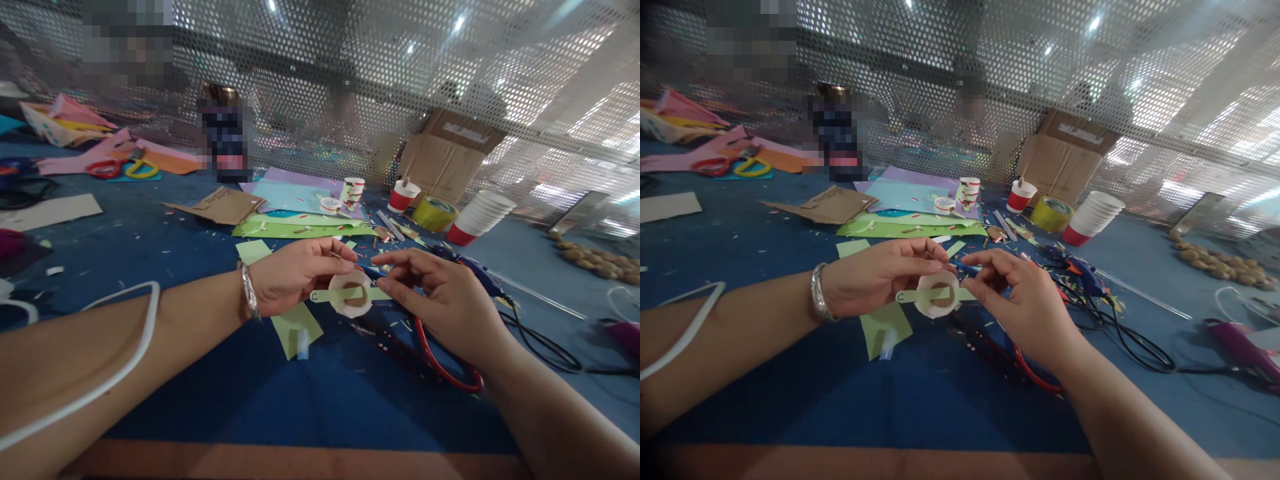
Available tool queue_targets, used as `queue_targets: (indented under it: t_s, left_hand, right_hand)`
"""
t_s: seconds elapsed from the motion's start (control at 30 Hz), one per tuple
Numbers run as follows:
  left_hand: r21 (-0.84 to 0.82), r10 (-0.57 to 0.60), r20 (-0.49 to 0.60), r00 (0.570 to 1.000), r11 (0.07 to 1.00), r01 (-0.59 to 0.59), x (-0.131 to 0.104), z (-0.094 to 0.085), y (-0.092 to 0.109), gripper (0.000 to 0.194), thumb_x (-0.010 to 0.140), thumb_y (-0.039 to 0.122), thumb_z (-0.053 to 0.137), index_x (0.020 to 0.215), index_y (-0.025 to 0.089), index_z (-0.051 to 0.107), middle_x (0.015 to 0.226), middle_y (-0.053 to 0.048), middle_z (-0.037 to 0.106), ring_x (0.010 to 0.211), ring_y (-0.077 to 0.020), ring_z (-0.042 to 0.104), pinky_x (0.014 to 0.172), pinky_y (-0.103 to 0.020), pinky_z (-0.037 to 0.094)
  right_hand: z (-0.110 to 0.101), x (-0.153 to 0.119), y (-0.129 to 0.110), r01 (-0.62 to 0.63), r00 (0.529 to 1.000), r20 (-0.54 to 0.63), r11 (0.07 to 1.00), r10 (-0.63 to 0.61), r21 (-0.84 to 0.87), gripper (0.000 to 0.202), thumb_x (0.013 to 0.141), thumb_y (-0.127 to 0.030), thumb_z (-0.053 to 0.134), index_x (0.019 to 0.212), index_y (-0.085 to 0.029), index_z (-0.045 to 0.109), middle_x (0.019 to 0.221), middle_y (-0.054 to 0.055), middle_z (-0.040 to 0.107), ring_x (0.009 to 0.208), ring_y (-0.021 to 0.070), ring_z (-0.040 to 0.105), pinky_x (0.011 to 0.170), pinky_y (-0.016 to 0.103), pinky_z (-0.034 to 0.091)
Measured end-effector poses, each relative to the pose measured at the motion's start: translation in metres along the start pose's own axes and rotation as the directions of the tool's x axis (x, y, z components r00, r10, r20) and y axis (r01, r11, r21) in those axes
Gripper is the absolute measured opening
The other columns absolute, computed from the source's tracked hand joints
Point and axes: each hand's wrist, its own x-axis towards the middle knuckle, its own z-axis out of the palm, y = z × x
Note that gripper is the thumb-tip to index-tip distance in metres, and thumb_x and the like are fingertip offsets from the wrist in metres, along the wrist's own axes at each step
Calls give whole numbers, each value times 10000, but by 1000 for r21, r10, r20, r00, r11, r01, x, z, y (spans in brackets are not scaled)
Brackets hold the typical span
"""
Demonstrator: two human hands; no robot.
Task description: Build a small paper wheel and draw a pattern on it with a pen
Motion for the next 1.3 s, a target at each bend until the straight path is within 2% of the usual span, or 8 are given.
queue_targets:
  t_s: [0.23, 0.4, 0.6, 0.7, 0.87, 1.1, 1.3]
  left_hand:
    - [16, -26, 7, 1000, 1000, 26, -1, 3, 1, 132, 857, 157, 708, 960, 160, 627, 906, -31, 722, 785, -128, 671, 785, -282, 499]
    - [-3, -3, 4, 1000, 1000, 3, 0, 2, 1, 130, 851, 151, 714, 955, 156, 636, 900, -34, 725, 780, -128, 673, 785, -284, 503]
    - [-31, -2, 0, 1000, 1000, 2, 1, -1, 1, 145, 830, 179, 743, 941, 156, 653, 880, -30, 720, 736, -118, 658, 715, -264, 506]
    - [-26, -6, 0, 1000, 1000, 6, 0, -1, 0, 165, 821, 190, 748, 948, 159, 647, 889, -40, 722, 741, -133, 665, 727, -290, 519]
    - [-37, -25, 63, 998, 999, 27, -1, 1, -1, 257, 773, 214, 782, 965, 162, 619, 880, -51, 719, 694, -159, 666, 730, -355, 540]
    - [-4, -19, 1, 1000, 1000, 19, 0, 2, 0, 177, 822, 194, 738, 961, 162, 633, 886, -43, 720, 748, -146, 670, 767, -320, 516]
    - [2, -26, 12, 1000, 1000, 26, -2, 3, 0, 245, 803, 215, 768, 994, 171, 621, 891, -38, 721, 741, -146, 672, 745, -306, 508]
  right_hand:
    - [6, 1, 2, -8, 1000, 17, 999, 7, 37, 242, 909, -329, 674, 1138, -257, 703, 787, -26, 688, 693, 118, 606, 628, 246, 456]
    - [4, -1, -1, 4, 1000, 0, 999, -4, 35, 259, 911, -346, 673, 1147, -243, 706, 799, -14, 694, 692, 120, 611, 612, 239, 460]
    - [0, -2, -5, -11, 1000, -10, 999, 12, 36, 279, 899, -368, 688, 1141, -231, 713, 790, 3, 717, 642, 121, 609, 565, 235, 455]
    - [2, -2, -5, -8, 1000, -4, 999, 8, 40, 259, 900, -337, 684, 1139, -240, 708, 785, -8, 711, 654, 118, 614, 580, 231, 462]
    - [6, -3, -4, -9, 1000, 26, 997, 7, 75, 268, 900, -321, 675, 1151, -231, 698, 788, -9, 702, 674, 126, 628, 603, 242, 481]
    - [2, -3, -6, -23, 1000, 1, 1000, 23, 22, 270, 911, -372, 670, 1142, -237, 706, 772, -12, 709, 637, 116, 608, 563, 229, 454]
    - [3, -2, -7, -25, 1000, -15, 999, 25, 38, 257, 901, -407, 681, 1075, -223, 728, 800, 14, 737, 707, 146, 663, 586, 235, 491]
